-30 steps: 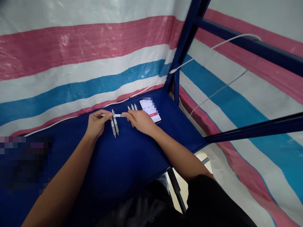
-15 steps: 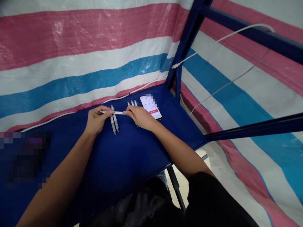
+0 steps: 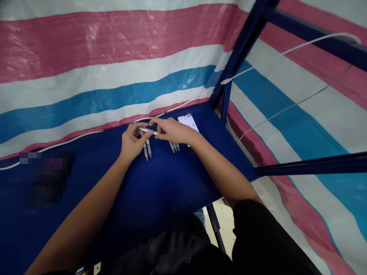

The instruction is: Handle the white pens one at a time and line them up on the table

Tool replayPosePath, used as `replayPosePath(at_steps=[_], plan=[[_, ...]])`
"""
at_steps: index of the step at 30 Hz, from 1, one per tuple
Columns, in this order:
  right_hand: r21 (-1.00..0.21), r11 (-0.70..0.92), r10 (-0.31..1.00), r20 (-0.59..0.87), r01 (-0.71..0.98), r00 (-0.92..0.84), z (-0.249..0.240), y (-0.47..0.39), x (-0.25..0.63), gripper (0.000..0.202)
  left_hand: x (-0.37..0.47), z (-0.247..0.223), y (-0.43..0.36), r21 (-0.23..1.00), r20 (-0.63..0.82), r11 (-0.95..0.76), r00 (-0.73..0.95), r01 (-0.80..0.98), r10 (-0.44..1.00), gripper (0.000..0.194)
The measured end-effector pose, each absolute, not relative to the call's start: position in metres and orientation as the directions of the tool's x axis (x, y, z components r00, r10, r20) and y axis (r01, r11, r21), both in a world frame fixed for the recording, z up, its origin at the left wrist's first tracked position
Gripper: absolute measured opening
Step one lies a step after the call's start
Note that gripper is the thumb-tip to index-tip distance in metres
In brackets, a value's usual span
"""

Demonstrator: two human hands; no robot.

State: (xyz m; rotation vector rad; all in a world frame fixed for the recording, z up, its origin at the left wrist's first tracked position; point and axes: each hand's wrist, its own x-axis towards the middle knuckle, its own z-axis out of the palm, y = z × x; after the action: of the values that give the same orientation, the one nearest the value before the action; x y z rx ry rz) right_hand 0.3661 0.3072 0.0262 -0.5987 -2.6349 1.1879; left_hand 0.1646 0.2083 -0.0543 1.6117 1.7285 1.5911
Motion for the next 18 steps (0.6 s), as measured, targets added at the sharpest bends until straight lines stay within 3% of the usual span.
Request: replayPosePath(at_steps=[3, 6, 12, 15, 18], plan=[[-0.845, 0.436, 0.491, -0.063, 0.308, -0.869, 0.033, 0.308, 0.353, 0.058, 0.165, -0.059, 0.212, 0.738, 0.573, -0.239, -0.4, 0.631, 0.715, 0.038], [-0.877, 0.34, 0.493, -0.141, 0.34, -0.858, 0.032, 0.305, 0.345, 0.068, 0.163, -0.063, 0.214, 0.819, 0.52, -0.289, -0.428, 0.496, 0.739, 0.045], [-0.812, 0.545, 0.394, 0.029, 0.209, -0.919, 0.019, 0.315, 0.341, 0.054, 0.163, -0.065, 0.215, 0.899, 0.435, -0.37, -0.385, 0.235, 0.814, 0.044], [-0.838, 0.514, 0.383, 0.033, 0.183, -0.923, 0.014, 0.318, 0.34, 0.053, 0.164, -0.063, 0.214, 0.912, 0.409, -0.362, -0.387, 0.191, 0.827, 0.041], [-0.867, 0.446, 0.484, 0.027, 0.22, -0.875, 0.009, 0.318, 0.338, 0.048, 0.164, -0.062, 0.214, 0.91, 0.407, -0.313, -0.443, 0.272, 0.799, 0.03]])
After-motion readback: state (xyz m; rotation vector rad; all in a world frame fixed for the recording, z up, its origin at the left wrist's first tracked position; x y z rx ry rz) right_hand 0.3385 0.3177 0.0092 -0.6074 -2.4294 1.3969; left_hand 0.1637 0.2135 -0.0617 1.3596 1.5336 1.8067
